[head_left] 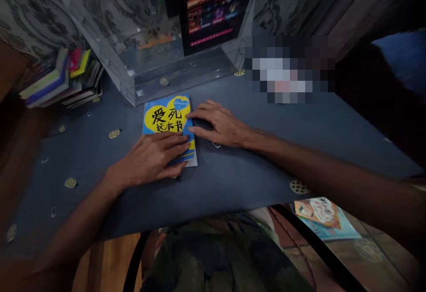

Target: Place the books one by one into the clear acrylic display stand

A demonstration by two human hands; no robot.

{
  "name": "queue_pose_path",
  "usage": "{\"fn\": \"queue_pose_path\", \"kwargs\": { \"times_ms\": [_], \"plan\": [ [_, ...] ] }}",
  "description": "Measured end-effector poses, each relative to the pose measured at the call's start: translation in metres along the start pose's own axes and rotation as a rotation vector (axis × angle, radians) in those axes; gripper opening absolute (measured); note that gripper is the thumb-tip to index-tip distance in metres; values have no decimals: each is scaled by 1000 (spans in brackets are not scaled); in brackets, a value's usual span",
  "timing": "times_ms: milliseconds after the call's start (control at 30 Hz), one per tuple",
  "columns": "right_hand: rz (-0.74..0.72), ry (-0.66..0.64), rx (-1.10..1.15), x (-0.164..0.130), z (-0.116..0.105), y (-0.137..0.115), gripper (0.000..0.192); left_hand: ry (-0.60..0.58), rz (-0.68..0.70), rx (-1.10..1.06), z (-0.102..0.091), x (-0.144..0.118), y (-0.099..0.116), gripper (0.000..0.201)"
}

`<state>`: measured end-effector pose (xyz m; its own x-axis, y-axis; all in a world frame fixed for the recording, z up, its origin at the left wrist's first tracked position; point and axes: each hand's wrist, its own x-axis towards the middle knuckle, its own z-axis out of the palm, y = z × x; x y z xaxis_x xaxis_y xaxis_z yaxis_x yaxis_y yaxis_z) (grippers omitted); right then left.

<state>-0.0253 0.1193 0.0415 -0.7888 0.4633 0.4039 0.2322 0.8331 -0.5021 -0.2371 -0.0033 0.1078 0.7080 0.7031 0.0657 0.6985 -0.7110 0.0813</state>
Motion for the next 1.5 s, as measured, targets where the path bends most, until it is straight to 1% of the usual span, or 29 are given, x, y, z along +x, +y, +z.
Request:
{"fn": "queue_pose_path", "kwargs": {
  "times_ms": [133, 267, 433, 533, 600, 733, 867, 967, 1100, 1233, 1300, 1367, 1500],
  "plan": [
    [-11, -39, -37, -2, -1, -3, 69, 43, 24, 30, 0, 1, 0, 34],
    [-26, -125, -78, -5, -4, -7, 90, 22, 12, 52, 0, 1, 1, 34],
    [-11, -196, -105, -8, -1, -9, 105, 2, 13, 72, 1, 1, 3, 36],
    [2, -199, -106, -10, 2, -8, 112, 25, 17, 56, 2, 2, 3, 35],
    [12, -204, -104, -11, 3, -8, 115, 45, -9, 37, 5, 3, 1, 34],
    [41, -234, -95, -12, 5, -6, 122, 59, -116, 26, 15, 12, -9, 38],
    [71, -268, -75, -12, 4, -6, 132, 51, -162, 65, 21, 28, -28, 44],
    [92, -276, -57, -11, 3, -7, 136, 48, -188, 81, 22, 43, -43, 44],
    [103, -292, -35, -11, 3, -7, 137, 60, -255, 75, 25, 59, -62, 43],
    [61, -307, -32, -12, 1, -6, 128, 84, -298, 17, 31, 63, -74, 44],
    [63, -325, -41, -11, 0, -7, 125, 92, -295, -23, 32, 61, -78, 44],
    [78, -342, -51, -10, -1, -8, 126, 90, -294, -43, 32, 54, -82, 45],
    [99, -351, -62, -9, -4, -10, 127, 113, -355, -36, 29, 27, -92, 47]
  ]
}}
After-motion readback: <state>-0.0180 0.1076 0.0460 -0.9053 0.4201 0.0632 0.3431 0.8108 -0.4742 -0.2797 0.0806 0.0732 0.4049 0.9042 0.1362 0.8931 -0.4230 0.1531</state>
